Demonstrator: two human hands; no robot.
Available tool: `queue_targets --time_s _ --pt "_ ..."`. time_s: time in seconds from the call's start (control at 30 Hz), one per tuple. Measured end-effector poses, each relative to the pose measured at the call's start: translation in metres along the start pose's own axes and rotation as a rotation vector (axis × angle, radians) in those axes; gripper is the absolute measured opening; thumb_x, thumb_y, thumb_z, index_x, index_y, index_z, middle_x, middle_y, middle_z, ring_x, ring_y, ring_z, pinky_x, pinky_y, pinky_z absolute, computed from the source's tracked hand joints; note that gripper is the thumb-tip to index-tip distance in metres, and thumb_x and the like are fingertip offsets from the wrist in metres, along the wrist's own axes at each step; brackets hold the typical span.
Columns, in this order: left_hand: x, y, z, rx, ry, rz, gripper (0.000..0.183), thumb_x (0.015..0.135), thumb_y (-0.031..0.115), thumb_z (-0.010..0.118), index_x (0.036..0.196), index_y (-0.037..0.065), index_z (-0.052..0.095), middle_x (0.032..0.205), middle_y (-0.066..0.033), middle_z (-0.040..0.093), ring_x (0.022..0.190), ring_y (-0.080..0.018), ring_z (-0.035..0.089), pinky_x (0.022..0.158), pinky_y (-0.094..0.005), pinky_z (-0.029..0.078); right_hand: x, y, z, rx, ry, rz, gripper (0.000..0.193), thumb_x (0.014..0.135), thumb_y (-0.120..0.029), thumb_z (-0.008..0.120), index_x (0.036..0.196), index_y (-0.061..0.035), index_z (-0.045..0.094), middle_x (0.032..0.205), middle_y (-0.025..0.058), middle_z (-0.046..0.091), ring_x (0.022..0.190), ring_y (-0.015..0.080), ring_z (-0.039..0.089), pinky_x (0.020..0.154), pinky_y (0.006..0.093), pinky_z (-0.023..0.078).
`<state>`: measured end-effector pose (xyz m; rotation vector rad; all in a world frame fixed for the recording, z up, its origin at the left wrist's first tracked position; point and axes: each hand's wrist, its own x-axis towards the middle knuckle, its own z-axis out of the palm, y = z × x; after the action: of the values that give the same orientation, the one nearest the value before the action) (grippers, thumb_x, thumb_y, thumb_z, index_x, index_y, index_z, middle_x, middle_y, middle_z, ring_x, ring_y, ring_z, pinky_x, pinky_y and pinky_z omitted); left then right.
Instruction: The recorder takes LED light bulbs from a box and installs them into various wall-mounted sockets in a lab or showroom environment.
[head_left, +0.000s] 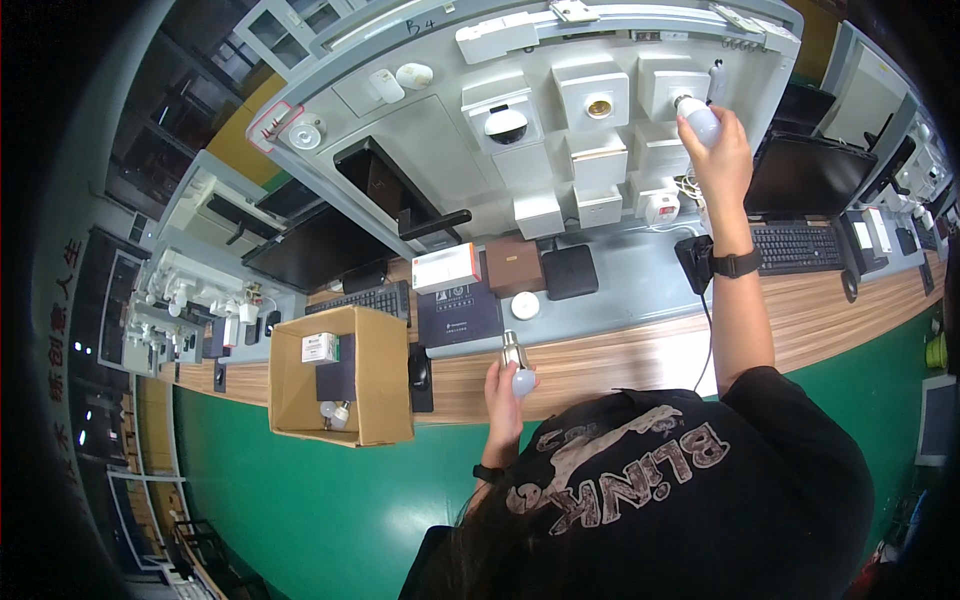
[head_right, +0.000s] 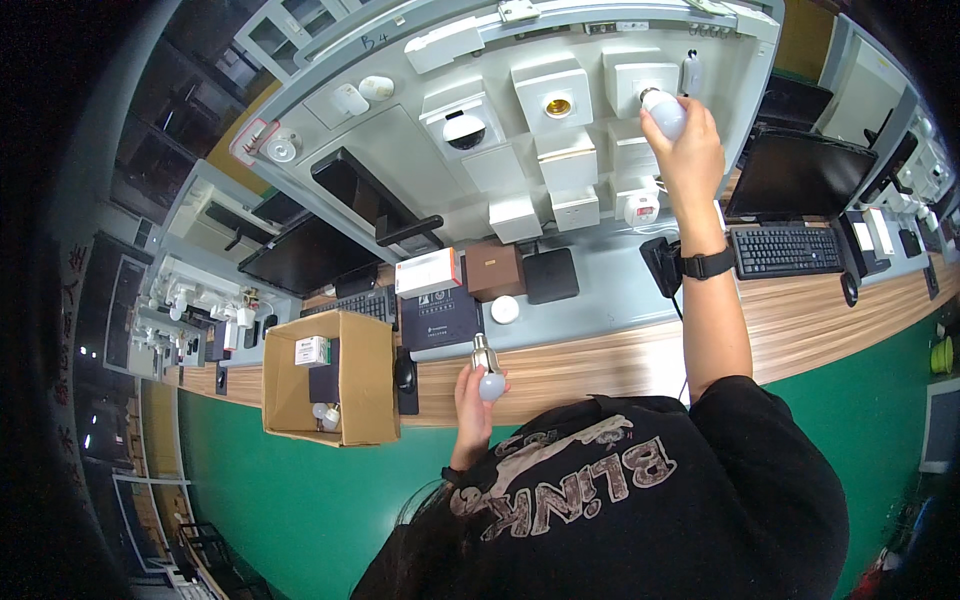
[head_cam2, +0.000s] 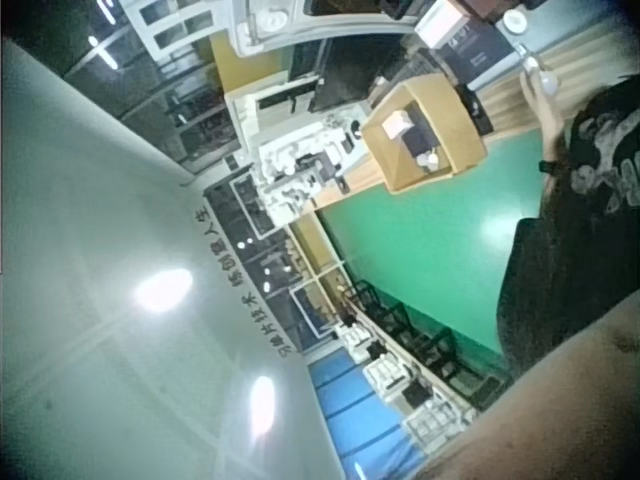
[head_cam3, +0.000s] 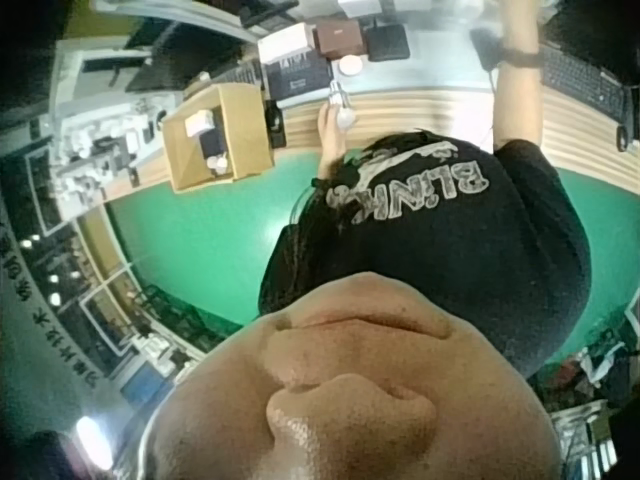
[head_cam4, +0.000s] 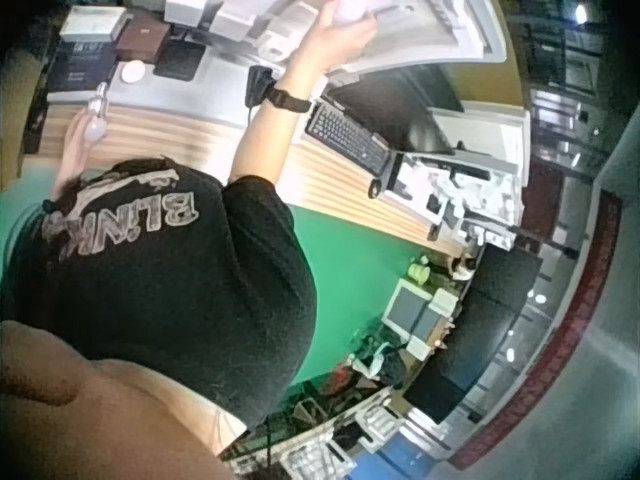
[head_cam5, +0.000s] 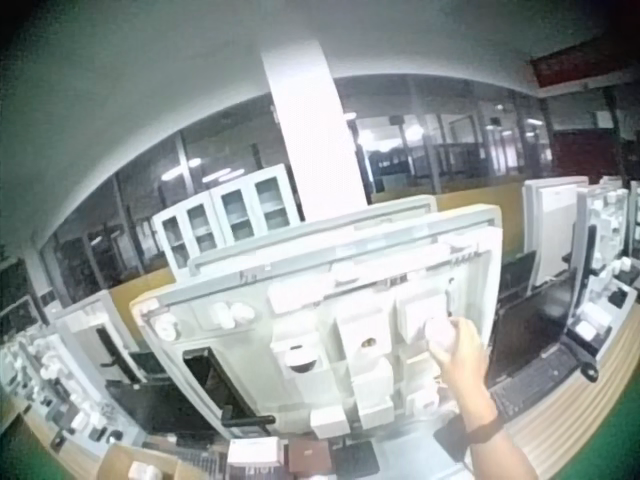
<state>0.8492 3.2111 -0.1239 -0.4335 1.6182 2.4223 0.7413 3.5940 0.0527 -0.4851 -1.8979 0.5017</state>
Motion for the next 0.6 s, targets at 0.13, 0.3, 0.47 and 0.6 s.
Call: queue_targets --time_s 0.13,0.3,0.47,0.6 --pt "0.003 0.000 -0.001 0.020 -0.020 0.002 0.029 0.091 0.020 0.056 0.110 0.000 0.051 0.099 -0.0115 0.059 0.089 -0.0251 0.064 0.069 -0.0371 0.054 0.006 -0.011 -0.003 -0.135 -0.137 0.170 0.049 0.080 -0.048 0.061 0.100 -0.0037 0.063 0.086 0.0210 0.067 0.082 0.0354 0.065 0.069 0.0406 0.051" --pt "0.006 0.000 0.002 0.022 -0.042 0.006 0.027 0.091 0.020 0.055 0.110 0.001 0.051 0.098 -0.0101 0.060 0.090 -0.0235 0.064 0.069 -0.0367 0.054 0.015 -0.001 0.008 -0.027 -0.196 0.302 0.052 0.085 -0.051 0.050 0.103 -0.0043 0.063 0.082 0.0223 0.067 0.085 0.0390 0.065 0.076 0.0436 0.049" --pt "0.008 -0.003 0.002 0.032 -0.055 -0.001 0.027 0.091 0.021 0.055 0.110 0.001 0.051 0.098 -0.0100 0.060 0.091 -0.0234 0.063 0.070 -0.0373 0.054 0.021 0.009 0.012 0.123 -0.298 0.462 0.067 0.087 -0.058 0.045 0.124 -0.0031 0.049 0.094 0.0245 0.066 0.096 0.0370 0.062 0.086 0.0425 0.045" --pt "0.004 0.000 0.008 0.007 -0.059 -0.005 0.028 0.091 0.020 0.056 0.111 0.000 0.050 0.098 -0.0109 0.059 0.090 -0.0222 0.063 0.071 -0.0375 0.054 0.014 0.023 0.017 0.251 -0.161 0.291 0.073 0.087 -0.057 0.049 0.132 -0.0006 0.038 0.108 0.0247 0.060 0.098 0.0358 0.061 0.088 0.0410 0.045"
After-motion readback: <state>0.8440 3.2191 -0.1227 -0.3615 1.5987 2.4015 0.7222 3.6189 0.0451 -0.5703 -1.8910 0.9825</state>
